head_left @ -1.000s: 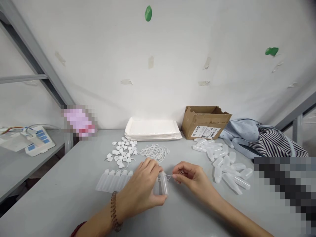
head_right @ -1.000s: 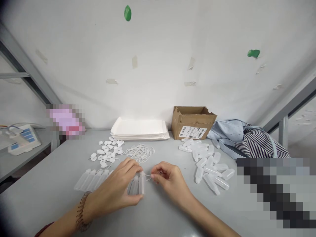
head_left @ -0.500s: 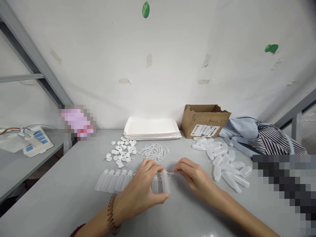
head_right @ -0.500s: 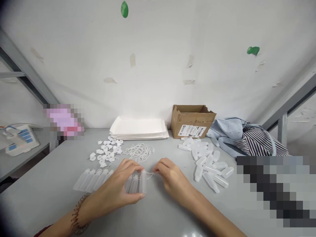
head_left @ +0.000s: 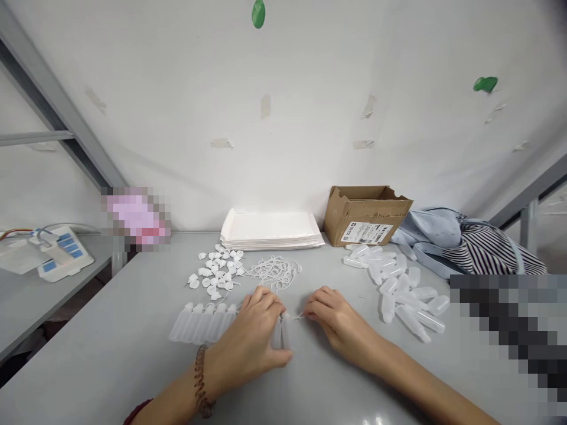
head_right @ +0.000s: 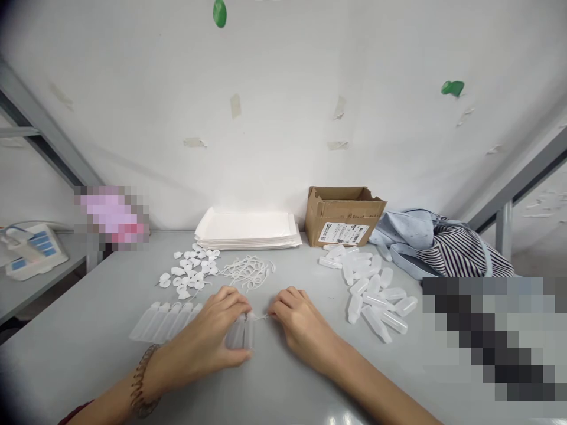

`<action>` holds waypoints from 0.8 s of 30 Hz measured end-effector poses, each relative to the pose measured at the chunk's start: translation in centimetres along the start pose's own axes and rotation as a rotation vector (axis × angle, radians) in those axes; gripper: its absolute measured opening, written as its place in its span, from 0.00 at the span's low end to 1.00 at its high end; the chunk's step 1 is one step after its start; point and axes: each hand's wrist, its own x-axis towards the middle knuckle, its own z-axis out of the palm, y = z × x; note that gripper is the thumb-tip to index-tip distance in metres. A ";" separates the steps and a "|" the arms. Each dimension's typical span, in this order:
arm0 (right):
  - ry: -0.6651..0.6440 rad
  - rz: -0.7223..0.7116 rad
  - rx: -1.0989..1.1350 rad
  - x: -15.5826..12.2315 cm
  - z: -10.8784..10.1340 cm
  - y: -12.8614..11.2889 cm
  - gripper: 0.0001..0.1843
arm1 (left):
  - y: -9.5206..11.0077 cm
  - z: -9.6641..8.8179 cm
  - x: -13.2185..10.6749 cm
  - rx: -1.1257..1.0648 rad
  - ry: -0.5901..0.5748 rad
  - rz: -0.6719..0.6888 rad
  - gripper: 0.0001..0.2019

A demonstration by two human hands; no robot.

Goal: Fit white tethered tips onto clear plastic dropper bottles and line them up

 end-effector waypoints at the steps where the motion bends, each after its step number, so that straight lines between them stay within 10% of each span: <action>1: 0.001 -0.004 0.005 0.0 0.1 0.0 0.14 | 0.0 0.0 0.0 0.003 -0.002 -0.005 0.16; 24: 0.331 0.195 -0.252 -0.5 -3.7 6.6 0.13 | -0.8 -0.7 -0.4 -0.069 -0.021 0.011 0.27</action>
